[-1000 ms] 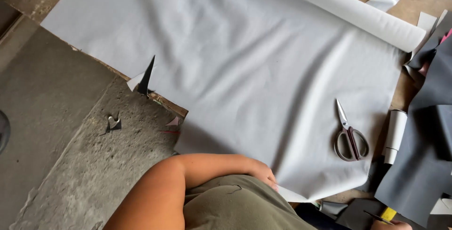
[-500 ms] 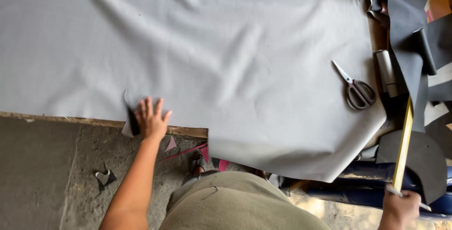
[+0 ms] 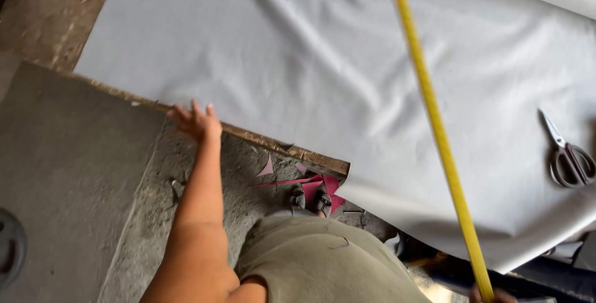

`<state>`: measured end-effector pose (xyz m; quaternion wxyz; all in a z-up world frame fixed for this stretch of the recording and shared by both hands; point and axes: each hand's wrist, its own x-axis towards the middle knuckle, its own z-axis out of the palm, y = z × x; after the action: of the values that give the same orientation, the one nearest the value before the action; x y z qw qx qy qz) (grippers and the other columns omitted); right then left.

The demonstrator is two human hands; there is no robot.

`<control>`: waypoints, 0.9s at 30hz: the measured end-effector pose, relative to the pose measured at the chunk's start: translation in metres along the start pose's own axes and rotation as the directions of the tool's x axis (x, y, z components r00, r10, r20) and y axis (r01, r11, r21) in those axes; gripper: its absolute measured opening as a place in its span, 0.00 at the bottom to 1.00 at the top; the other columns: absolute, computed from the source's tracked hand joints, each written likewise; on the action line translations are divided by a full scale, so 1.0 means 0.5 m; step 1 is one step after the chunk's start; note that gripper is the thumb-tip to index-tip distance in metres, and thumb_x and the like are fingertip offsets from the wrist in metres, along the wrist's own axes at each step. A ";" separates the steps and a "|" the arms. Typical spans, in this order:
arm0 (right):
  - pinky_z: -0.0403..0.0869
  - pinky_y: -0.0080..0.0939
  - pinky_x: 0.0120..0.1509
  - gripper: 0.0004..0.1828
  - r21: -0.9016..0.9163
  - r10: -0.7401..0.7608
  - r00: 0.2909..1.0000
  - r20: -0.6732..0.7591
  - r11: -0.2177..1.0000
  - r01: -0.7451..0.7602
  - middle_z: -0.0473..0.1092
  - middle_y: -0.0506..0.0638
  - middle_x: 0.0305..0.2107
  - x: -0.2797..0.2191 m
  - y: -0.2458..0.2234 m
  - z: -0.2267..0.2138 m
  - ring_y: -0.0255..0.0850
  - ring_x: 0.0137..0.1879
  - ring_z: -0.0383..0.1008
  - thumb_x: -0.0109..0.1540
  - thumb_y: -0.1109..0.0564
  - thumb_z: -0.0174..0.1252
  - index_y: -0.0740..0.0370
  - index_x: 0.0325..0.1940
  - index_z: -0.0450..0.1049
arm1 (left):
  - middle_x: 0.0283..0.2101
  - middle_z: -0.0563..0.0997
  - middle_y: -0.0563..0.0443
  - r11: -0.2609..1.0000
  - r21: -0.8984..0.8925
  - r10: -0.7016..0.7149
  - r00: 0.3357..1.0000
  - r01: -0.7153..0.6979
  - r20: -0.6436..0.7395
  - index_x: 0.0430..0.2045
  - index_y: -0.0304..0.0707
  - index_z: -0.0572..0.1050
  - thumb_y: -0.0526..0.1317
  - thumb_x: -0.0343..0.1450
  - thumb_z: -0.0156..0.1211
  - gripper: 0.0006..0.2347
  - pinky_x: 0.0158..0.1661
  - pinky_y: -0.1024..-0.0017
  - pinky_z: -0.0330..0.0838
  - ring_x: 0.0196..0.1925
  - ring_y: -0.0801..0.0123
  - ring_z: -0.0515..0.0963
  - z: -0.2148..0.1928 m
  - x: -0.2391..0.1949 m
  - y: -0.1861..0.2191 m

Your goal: Tracing a template onto fabric, measuring dimensions with a ruler, and cutting the fabric with scissors.

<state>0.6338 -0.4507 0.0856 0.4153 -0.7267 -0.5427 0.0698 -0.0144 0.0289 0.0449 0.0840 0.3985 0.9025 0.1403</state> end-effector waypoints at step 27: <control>0.78 0.49 0.50 0.07 0.390 -0.180 0.680 0.711 0.905 -0.168 0.80 0.54 0.33 0.453 -0.899 1.196 0.50 0.42 0.83 0.61 0.60 0.64 0.57 0.44 0.80 | 0.66 0.66 0.35 0.973 -0.038 0.222 0.971 -0.226 -0.084 0.54 0.36 0.79 0.40 0.75 0.63 0.14 0.64 0.49 0.63 0.71 0.43 0.62 -0.150 0.645 -0.339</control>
<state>0.0658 0.0866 0.0843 0.3110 -0.5269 -0.6365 0.4695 -0.3678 0.1457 0.0490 0.0412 0.4899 0.8508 0.1856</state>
